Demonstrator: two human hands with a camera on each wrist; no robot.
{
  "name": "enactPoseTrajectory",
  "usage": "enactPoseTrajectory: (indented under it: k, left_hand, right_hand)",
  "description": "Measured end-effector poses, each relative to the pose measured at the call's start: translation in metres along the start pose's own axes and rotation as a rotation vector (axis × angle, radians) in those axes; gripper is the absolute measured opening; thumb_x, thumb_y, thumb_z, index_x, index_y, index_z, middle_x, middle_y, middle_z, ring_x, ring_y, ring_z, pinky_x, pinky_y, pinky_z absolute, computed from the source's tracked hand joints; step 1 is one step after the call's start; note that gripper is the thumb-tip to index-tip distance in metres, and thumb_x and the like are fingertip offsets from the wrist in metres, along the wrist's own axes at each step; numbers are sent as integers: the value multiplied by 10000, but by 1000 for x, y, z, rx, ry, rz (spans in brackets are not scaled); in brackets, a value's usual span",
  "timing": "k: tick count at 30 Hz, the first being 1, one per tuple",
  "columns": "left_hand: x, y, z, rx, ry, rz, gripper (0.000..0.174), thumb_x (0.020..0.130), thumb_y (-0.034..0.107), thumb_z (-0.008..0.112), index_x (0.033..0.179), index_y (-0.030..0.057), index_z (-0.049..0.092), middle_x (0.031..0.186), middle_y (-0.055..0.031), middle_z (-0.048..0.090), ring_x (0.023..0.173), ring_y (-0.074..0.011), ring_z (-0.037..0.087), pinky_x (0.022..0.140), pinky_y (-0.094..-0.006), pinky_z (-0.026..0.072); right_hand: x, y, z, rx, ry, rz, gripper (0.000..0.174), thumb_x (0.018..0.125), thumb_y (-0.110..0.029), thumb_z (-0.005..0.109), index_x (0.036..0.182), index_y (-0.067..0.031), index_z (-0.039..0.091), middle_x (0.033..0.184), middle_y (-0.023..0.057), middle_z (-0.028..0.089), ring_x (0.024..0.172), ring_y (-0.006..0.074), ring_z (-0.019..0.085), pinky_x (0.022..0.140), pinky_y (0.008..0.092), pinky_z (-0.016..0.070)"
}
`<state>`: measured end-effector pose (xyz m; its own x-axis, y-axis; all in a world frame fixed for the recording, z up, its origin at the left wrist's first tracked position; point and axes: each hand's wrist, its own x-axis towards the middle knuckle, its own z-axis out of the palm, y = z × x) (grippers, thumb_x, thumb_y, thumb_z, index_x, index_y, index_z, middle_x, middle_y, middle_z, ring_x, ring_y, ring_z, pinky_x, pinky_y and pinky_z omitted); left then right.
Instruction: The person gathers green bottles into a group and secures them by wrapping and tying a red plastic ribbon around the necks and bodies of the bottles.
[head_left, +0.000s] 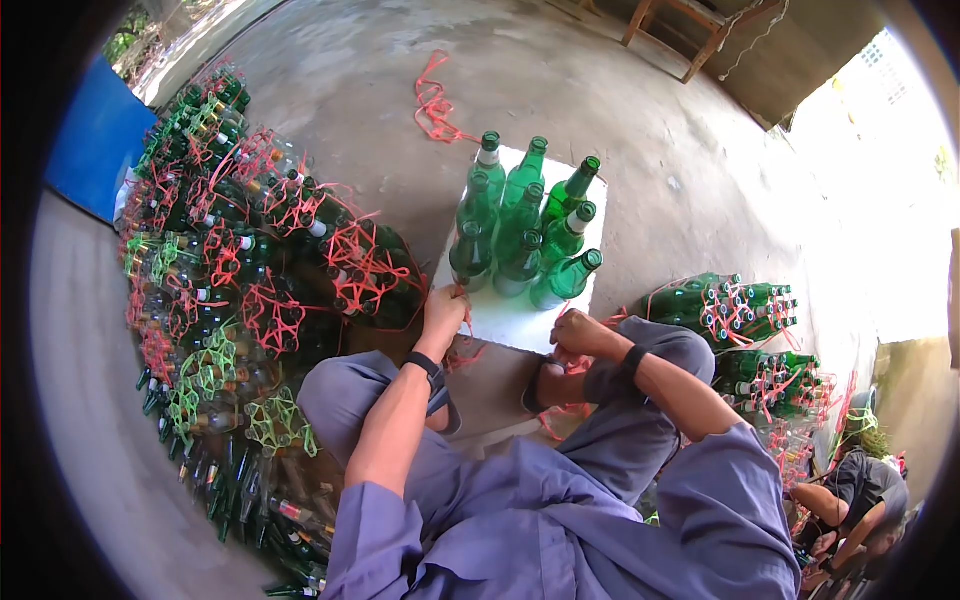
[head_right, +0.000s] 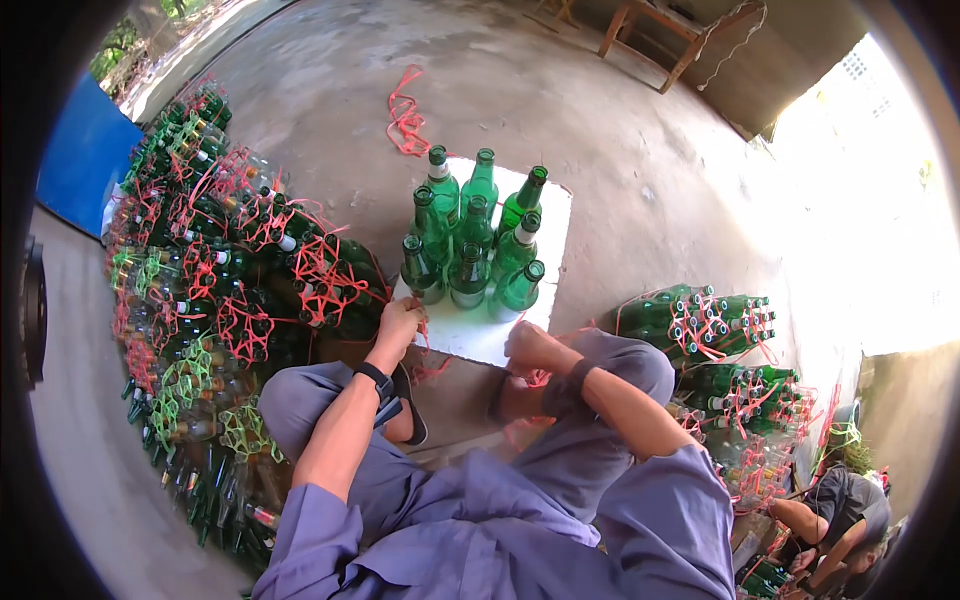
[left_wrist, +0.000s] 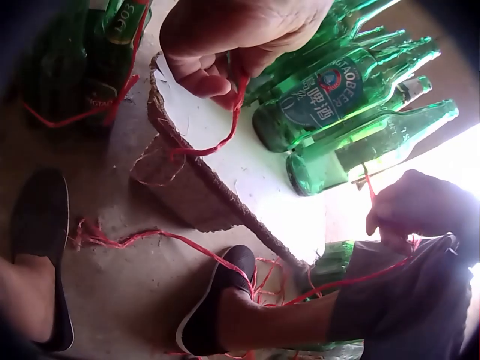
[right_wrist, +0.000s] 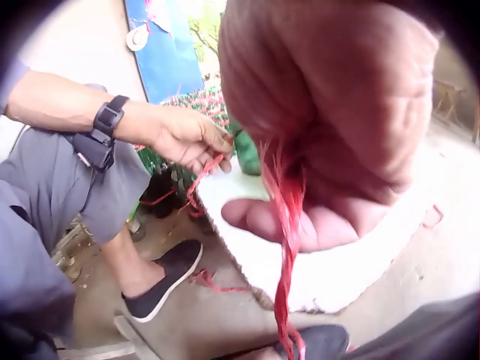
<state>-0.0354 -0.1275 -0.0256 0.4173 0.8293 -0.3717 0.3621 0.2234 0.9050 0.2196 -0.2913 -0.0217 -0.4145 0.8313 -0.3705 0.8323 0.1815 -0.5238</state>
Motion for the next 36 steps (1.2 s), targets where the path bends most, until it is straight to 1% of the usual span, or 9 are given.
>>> enactPoseTrajectory:
  k: [2,4,11,14,17,23,26,29,36]
  left_hand:
    - [0,-2,-1,-34,-36,-20,128,846,75,565,829,-16,653,689,-69,642,557,-135,621,436,-273,413]
    - [-5,6,-2,-37,-47,-19,135,844,74,567,834,-24,658,695,-75,646,552,-140,617,443,-275,419]
    - [-4,-13,0,-60,-78,51,183,847,103,609,867,-60,689,686,-74,643,539,-142,584,488,-293,447]
    - [-9,-17,7,47,-64,48,179,850,122,625,856,-43,693,657,-42,626,541,-122,563,511,-293,448]
    - [-19,-8,6,250,-121,43,163,841,132,636,863,-16,702,633,-14,608,530,-97,529,514,-288,428]
    - [-22,-6,10,115,-193,-20,135,838,115,635,812,-7,686,621,-24,617,480,-74,510,440,-236,393]
    - [-24,4,10,72,-207,-91,141,851,113,625,795,-5,677,634,-39,634,483,-85,532,439,-232,406]
    - [-24,3,14,111,-214,-81,151,863,117,621,792,-7,670,645,-49,640,495,-97,554,449,-237,424]
    - [-21,3,32,27,-135,-57,144,849,94,576,794,-22,641,677,-97,659,571,-162,627,521,-289,501]
  right_hand:
    - [10,-20,3,149,40,88,214,938,-116,539,966,35,687,812,126,732,614,193,717,525,259,587]
    - [10,-65,-24,1024,168,697,243,957,-147,536,997,50,672,810,136,728,628,211,720,509,286,585]
    - [34,81,169,1676,280,307,340,1009,-244,501,1207,27,555,1154,163,675,988,245,698,773,358,592]
    - [59,49,140,813,700,-36,112,816,-168,681,851,-62,690,830,73,724,741,232,684,620,408,504]
    - [61,36,115,726,371,225,306,1013,-259,499,1189,-20,575,1123,159,687,926,254,710,752,338,573]
    - [52,-51,50,1536,470,468,252,1011,-176,472,1132,1,605,1113,147,695,914,253,712,728,309,556]
    - [68,-25,86,1012,408,37,230,999,-145,485,1094,15,620,1075,135,710,882,234,719,704,290,564]
    - [67,-56,54,408,341,42,202,972,-106,514,1077,23,628,1017,115,716,866,197,719,689,270,574]
    - [73,-85,48,869,374,137,150,819,-61,665,955,3,662,827,86,703,805,177,717,666,271,570]
